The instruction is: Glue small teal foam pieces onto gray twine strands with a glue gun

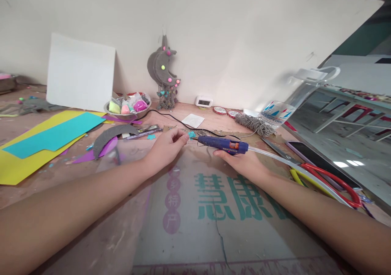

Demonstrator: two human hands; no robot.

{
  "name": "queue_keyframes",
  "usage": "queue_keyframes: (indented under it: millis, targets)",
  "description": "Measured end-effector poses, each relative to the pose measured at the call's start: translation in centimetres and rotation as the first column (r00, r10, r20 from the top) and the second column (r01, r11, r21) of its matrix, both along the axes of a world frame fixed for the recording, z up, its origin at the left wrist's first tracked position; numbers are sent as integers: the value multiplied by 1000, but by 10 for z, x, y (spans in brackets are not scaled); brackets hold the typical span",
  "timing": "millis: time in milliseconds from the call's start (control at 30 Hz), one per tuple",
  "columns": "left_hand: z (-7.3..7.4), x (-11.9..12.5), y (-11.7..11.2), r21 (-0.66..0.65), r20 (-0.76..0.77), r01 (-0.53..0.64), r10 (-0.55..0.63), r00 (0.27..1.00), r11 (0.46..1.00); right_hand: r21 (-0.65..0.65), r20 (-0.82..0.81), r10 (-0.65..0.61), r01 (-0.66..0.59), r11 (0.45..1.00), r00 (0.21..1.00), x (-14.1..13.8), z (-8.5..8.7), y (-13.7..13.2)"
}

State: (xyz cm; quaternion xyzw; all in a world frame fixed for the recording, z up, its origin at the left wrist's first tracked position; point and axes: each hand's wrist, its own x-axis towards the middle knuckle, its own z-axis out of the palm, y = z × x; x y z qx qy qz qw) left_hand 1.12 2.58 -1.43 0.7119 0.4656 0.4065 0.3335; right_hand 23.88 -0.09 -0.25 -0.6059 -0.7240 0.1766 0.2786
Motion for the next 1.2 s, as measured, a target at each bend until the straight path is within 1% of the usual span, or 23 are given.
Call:
queue_keyframes:
  millis: [267,433,733,933,1200]
  targets:
    - [2,1,-1,-9,16,7,-7,1000,1000,0,-12,0,0,1000,1000,-4,3,-1]
    - [2,1,-2,-9,13,0,0,1000,1000,6,-21,7,-7,1000,1000,-2,2,-1]
    - [2,0,-1,-10,-2,1,-1,1000,1000,-15,11,-54,54,998,998,-2,1,-1]
    - [3,0,0,-10,-7,4,-4,1000,1000,9,48,-90,90,996,995,-1,-1,1]
    - [4,1,-1,-25,-1,-3,3,1000,1000,17,49,-98,97,995,994,-3,1,1]
